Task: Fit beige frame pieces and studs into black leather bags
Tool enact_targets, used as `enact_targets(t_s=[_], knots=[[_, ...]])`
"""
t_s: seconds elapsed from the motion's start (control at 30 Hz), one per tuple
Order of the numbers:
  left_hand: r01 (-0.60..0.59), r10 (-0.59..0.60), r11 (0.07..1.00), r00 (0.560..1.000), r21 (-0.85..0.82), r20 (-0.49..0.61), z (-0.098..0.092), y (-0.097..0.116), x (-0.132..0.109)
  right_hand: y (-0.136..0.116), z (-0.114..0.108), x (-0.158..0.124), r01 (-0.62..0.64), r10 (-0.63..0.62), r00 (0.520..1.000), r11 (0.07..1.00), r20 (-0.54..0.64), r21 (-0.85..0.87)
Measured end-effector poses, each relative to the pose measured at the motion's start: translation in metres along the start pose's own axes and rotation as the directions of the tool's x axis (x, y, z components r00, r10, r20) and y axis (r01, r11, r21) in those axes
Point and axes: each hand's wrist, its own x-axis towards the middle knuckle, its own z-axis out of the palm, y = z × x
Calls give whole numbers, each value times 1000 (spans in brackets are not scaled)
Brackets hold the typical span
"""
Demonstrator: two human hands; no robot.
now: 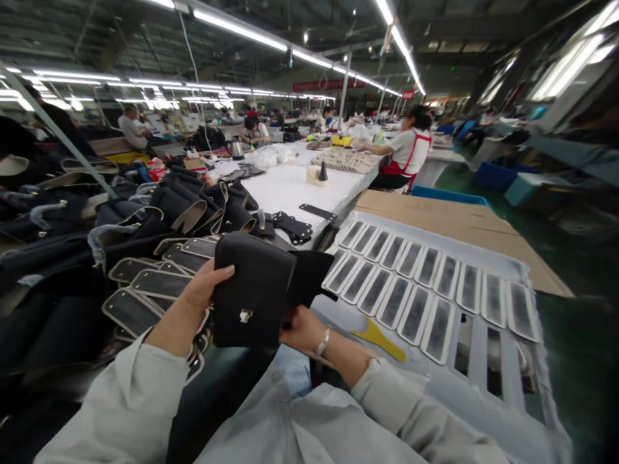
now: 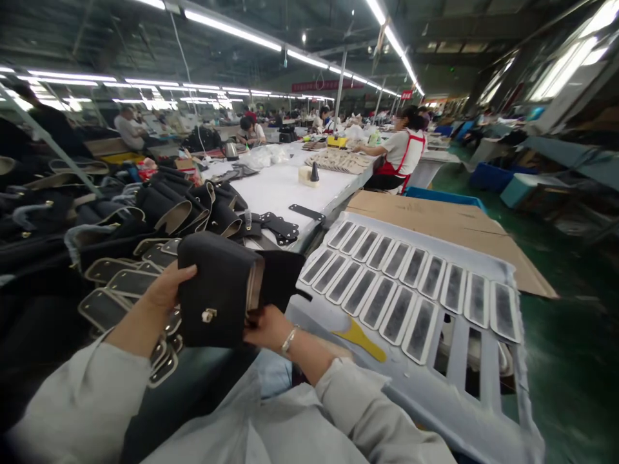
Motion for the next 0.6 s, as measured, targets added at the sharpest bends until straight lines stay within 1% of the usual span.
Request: enact_targets(t_s=[0.07,0.13,0.2,0.27,0.33,0.4,0.43,0.5,0.6], knots=[[22,-30,993,997,-118,-70,-12,-4,2,-3,-8,2,-14,20,999,989,-43,147],[33,-61,971,992,-236,-112,-17,-13,2,-12,-12,-2,-53,72,995,970,-73,237],[12,-58,943,990,-334,-128,-17,-22,-1,-26,-14,-8,-104,125,989,970,-84,220],[-29,-28,914,990,-404,-136,-13,-29,-6,-43,-16,-15,-142,163,980,975,-115,168],[-52,-8,893,991,-447,-133,-10,-33,-11,-61,-18,-20,-169,178,968,983,-177,67],[-101,30,874,987,-476,-155,-6,-36,-16,-80,-24,-24,-216,179,949,969,-261,-121],[-132,53,865,983,-483,-173,-4,-39,-18,-88,-27,-26,-252,180,939,940,-294,-230],[-196,97,857,970,-477,-224,1,-44,-23,-104,-34,-30,-316,176,925,848,-335,-426],[-270,157,887,939,-374,-307,11,-53,-31,-120,-39,-37,-363,150,915,714,-375,-599]])
